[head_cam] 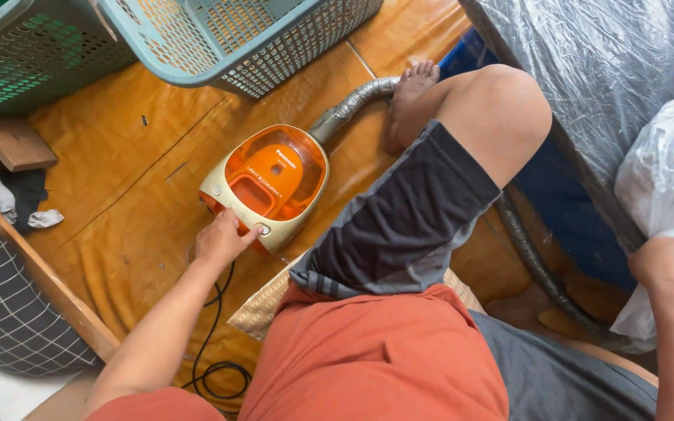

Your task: Using a vacuum cleaner to remove air from a plastic bag containing a pillow to compress it, then sealing the bag with tape.

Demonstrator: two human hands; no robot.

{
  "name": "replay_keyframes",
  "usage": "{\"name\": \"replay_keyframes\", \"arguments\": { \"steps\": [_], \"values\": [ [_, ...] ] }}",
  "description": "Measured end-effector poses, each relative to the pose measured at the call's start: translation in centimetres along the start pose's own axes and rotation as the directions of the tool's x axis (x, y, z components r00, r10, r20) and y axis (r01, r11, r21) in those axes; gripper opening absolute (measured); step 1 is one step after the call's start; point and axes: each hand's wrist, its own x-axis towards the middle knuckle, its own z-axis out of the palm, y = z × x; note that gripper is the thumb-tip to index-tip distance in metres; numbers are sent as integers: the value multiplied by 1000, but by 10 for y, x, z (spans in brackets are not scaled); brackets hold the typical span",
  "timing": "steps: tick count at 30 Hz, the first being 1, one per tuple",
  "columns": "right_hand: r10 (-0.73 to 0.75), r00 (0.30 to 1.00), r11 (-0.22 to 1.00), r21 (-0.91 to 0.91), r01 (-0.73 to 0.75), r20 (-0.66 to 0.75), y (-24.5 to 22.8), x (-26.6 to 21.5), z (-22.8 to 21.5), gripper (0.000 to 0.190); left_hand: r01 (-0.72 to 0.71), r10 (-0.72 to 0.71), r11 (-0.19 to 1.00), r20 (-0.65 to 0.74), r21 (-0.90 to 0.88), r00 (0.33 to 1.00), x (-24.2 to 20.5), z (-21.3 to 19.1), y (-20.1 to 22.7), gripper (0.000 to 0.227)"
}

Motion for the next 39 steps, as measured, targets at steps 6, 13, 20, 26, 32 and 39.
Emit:
{"name": "replay_keyframes", "arguments": {
  "steps": [6,13,20,26,32,39],
  "values": [
    [83,996,996,41,-84,28,-6,-8,-3,44,39,-38,999,30,-15,999,-15,-16,17,67],
    [60,983,989,145,-35,-172,-5,-3,27,33,104,-119,989,151,103,981,0,-40,51,64],
    [41,934,962,266,59,-355,-20,40,76,28,-365,377,926,-282,96,882,9,-177,237,48],
    [59,894,918,375,126,-444,-31,37,74,29,-833,691,517,-478,-199,543,-57,-215,498,40],
    [33,899,913,379,151,-437,-37,43,81,30,-703,747,653,85,-280,660,7,-92,654,78],
    [24,915,884,436,170,-404,-35,21,78,19,-581,674,675,60,-454,736,-9,-62,685,91]
  ]
}}
